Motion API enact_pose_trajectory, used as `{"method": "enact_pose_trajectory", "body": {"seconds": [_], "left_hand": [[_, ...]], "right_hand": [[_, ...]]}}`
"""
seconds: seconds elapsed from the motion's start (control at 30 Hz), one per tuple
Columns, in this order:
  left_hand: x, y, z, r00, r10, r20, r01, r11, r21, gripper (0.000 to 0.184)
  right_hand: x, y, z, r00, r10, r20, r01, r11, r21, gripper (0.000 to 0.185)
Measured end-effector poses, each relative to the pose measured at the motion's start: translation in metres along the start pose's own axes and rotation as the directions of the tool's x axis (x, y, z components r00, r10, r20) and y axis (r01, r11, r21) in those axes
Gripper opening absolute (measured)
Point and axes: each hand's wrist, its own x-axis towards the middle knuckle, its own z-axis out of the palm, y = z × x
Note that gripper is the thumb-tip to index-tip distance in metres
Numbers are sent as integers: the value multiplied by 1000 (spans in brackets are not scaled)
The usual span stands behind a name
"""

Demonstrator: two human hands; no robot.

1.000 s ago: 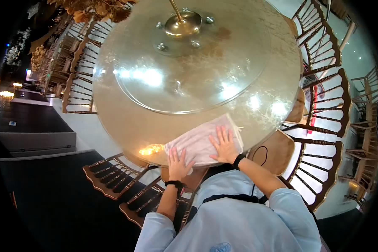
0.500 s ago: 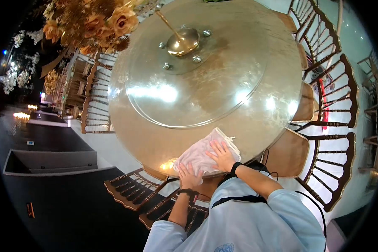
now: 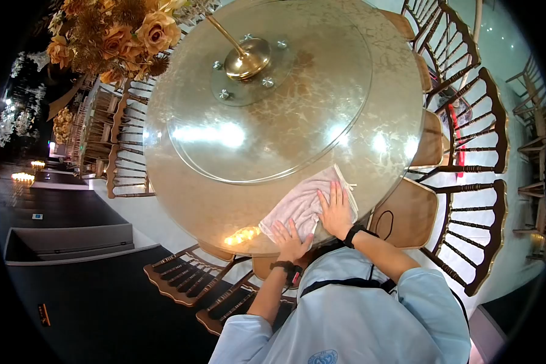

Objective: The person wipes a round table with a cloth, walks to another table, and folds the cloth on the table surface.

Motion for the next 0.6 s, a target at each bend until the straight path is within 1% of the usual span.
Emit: {"method": "enact_pose_trajectory", "body": {"seconds": [0.07, 0.13, 0.23, 0.27, 0.33, 0.4, 0.43, 0.5, 0.53, 0.57, 0.6], "left_hand": [[4, 0, 0, 999, -23, 32, 22, 999, 26, 108], [6, 2, -2, 997, -47, 66, 43, 998, 55, 109], [3, 3, -8, 994, -43, 100, 38, 998, 43, 111], [4, 4, -9, 993, -46, 104, 41, 998, 49, 110], [3, 10, -12, 993, -40, 112, 34, 998, 56, 108], [3, 14, -15, 996, -9, 86, 3, 998, 63, 102], [5, 16, -13, 996, -4, 87, -2, 998, 65, 102], [7, 26, -12, 987, 161, -12, -159, 983, 88, 97], [9, 34, -14, 985, 170, -1, -169, 981, 90, 97], [11, 42, -16, 972, 234, 16, -235, 968, 86, 97], [13, 52, -19, 954, 299, 32, -301, 950, 80, 97]], "right_hand": [[-1, 4, 4, 1000, -13, -7, 13, 1000, 25, 75], [-2, 10, 7, 992, -76, -96, 88, 987, 134, 75], [-3, 16, 4, 990, -112, -86, 123, 982, 144, 73], [-4, 20, 3, 991, -102, -88, 113, 983, 142, 73], [-6, 27, 0, 985, -167, -44, 171, 980, 104, 73], [-12, 37, -2, 984, -171, -55, 176, 979, 104, 73], [-14, 42, -3, 981, -181, -65, 187, 977, 107, 74], [-21, 53, -7, 989, -137, -60, 143, 983, 114, 74], [-26, 60, -10, 994, -99, -52, 105, 987, 121, 75], [-32, 67, -13, 995, -83, -47, 88, 988, 124, 75], [-37, 77, -17, 999, -20, -45, 25, 993, 112, 75]]}}
